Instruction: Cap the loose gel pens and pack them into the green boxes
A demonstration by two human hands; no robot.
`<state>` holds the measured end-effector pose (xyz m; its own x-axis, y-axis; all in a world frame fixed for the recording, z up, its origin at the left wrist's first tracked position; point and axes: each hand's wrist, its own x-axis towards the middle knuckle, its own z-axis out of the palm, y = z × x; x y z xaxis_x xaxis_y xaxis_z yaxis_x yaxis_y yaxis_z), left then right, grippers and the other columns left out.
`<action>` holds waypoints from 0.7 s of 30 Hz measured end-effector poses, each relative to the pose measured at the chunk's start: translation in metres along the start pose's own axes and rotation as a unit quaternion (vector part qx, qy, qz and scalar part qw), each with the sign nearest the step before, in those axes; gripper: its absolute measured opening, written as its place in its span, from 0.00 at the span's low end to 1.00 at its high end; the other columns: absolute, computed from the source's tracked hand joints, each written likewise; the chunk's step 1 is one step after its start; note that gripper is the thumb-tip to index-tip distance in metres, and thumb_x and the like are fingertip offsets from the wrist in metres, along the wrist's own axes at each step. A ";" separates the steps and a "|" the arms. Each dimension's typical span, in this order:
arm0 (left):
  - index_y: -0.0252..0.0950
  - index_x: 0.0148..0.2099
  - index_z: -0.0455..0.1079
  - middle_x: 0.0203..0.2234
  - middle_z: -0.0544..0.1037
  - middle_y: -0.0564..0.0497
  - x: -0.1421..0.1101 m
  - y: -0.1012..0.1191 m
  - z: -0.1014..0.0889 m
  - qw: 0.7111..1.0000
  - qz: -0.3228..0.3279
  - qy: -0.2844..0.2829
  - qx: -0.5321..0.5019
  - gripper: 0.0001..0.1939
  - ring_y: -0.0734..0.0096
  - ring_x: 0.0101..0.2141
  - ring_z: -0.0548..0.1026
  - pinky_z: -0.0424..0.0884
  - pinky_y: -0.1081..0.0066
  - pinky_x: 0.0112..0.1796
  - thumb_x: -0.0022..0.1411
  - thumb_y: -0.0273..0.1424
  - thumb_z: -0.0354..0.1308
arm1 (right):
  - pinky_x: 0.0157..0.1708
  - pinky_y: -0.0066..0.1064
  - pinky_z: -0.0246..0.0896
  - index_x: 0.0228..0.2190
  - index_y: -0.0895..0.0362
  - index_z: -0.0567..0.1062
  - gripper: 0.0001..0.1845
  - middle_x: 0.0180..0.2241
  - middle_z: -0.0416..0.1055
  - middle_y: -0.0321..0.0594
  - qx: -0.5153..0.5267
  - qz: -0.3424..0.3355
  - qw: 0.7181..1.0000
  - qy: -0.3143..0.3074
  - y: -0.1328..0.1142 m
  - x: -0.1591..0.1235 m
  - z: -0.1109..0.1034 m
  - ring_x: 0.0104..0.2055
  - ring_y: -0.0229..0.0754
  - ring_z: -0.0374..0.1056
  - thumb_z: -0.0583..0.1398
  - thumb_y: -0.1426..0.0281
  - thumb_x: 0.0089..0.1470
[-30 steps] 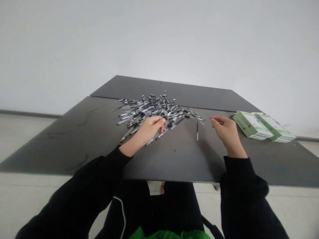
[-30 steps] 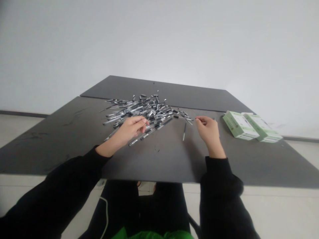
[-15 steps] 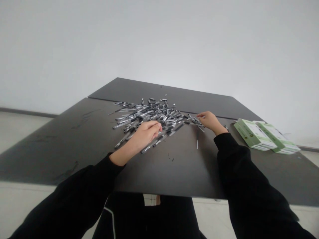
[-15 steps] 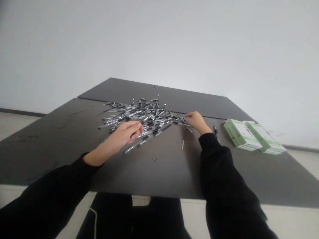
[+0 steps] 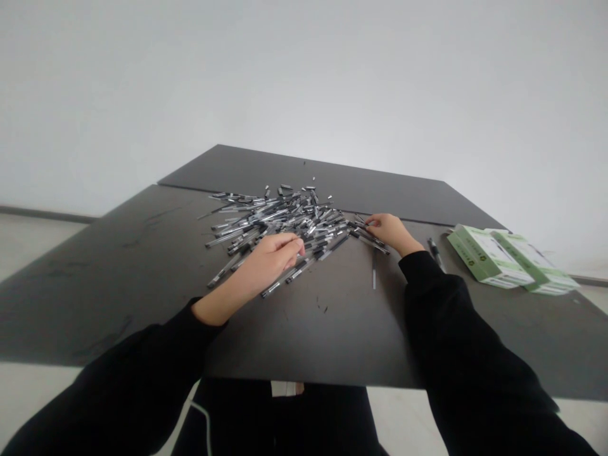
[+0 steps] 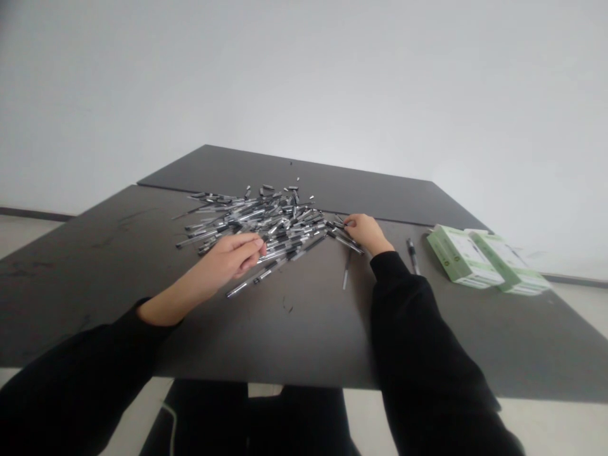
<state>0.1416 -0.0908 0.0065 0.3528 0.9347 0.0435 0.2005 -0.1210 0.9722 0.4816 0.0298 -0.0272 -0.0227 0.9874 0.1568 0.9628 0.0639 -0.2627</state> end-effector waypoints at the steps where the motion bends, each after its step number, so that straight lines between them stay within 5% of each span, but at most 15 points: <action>1: 0.38 0.30 0.66 0.16 0.60 0.60 0.001 -0.001 0.000 1.000 0.000 -0.001 0.001 0.14 0.78 0.17 0.54 0.51 0.74 0.20 0.66 0.39 0.50 | 0.37 0.30 0.64 0.43 0.60 0.84 0.18 0.35 0.82 0.47 -0.001 -0.002 1.000 0.003 -0.001 -0.001 0.001 0.34 0.43 0.74 0.60 0.74 0.52; 10: 0.37 0.31 0.66 0.16 0.60 0.60 0.001 -0.001 0.001 1.000 -0.004 0.001 0.013 0.14 0.78 0.17 0.55 0.51 0.74 0.21 0.66 0.37 0.49 | 0.47 0.36 0.67 0.35 0.62 0.84 0.12 0.37 0.82 0.52 0.020 0.009 0.999 0.035 -0.010 -0.004 -0.009 0.42 0.50 0.77 0.60 0.76 0.54; 13: 0.37 0.31 0.66 0.16 0.60 0.60 0.000 0.000 0.002 1.000 0.008 -0.010 0.011 0.13 0.78 0.18 0.56 0.51 0.74 0.21 0.67 0.37 0.50 | 0.47 0.39 0.68 0.39 0.62 0.82 0.12 0.39 0.82 0.51 0.156 -0.003 0.983 0.092 -0.019 -0.011 -0.028 0.42 0.48 0.77 0.61 0.73 0.55; 16: 0.36 0.32 0.67 0.18 0.61 0.59 -0.002 0.001 0.003 0.999 0.020 -0.038 0.023 0.12 0.78 0.19 0.57 0.53 0.74 0.23 0.68 0.36 0.50 | 0.44 0.39 0.71 0.44 0.57 0.80 0.15 0.36 0.81 0.44 0.413 -0.060 0.901 0.122 -0.047 -0.031 -0.046 0.39 0.46 0.77 0.66 0.66 0.54; 21: 0.35 0.34 0.69 0.21 0.65 0.57 -0.004 0.002 0.008 0.993 0.069 -0.088 0.046 0.14 0.76 0.23 0.62 0.57 0.74 0.26 0.69 0.36 0.49 | 0.42 0.38 0.72 0.44 0.51 0.80 0.20 0.34 0.79 0.37 0.598 -0.109 0.794 0.001 -0.115 -0.078 -0.051 0.35 0.41 0.76 0.72 0.59 0.49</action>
<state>0.1479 -0.0975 0.0063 0.5357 0.8351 0.1250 0.2197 -0.2808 0.9343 0.3863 -0.0624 0.0393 -0.1510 0.9340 0.3238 -0.0078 0.3264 -0.9452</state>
